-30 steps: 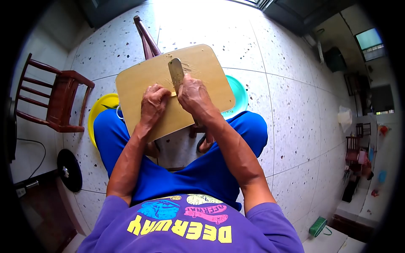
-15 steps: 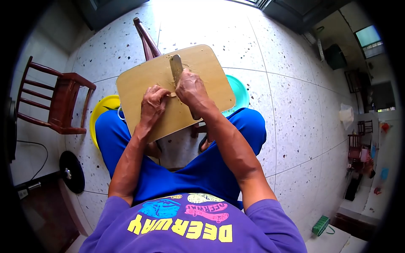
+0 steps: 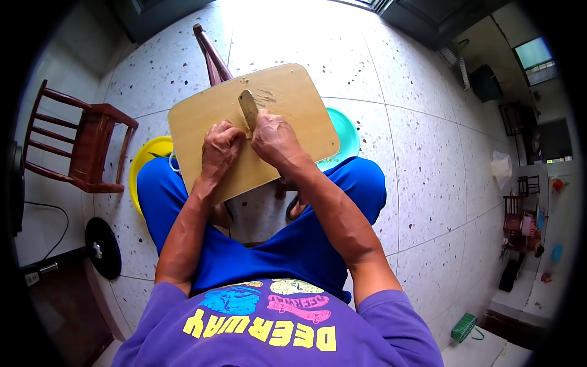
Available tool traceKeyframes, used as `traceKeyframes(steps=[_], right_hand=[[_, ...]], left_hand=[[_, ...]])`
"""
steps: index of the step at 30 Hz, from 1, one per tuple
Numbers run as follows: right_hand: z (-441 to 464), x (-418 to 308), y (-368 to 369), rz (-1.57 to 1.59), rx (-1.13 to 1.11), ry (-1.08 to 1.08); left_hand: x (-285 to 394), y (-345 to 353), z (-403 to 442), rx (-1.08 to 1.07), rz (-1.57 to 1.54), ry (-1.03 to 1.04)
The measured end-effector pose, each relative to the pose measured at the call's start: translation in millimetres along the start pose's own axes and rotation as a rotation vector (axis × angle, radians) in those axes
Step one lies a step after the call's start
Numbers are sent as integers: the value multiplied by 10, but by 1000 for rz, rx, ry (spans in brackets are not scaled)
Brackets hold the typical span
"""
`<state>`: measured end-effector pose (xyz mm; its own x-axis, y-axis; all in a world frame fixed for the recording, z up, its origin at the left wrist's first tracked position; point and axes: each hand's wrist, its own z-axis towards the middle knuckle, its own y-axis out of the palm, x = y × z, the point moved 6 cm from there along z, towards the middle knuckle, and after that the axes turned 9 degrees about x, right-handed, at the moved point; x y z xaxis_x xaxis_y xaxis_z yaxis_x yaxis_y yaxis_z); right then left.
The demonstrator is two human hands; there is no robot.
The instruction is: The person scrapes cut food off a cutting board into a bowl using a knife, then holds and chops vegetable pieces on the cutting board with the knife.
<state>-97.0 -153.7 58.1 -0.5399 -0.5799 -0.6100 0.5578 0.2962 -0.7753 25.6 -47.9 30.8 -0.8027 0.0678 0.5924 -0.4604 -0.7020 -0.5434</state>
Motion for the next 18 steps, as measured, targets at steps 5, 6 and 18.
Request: traceKeyframes(steps=[5,6,18], right_hand=[[149,12,28,29,58,78],[193,20,13,80,40,137],[-15,-2,-70,88,-44,25]], left_hand=[[-19,4,-7,-29,-2,13],[-20,0,0,-34,4,18],[-45,-46,-3,-20,29,-33]])
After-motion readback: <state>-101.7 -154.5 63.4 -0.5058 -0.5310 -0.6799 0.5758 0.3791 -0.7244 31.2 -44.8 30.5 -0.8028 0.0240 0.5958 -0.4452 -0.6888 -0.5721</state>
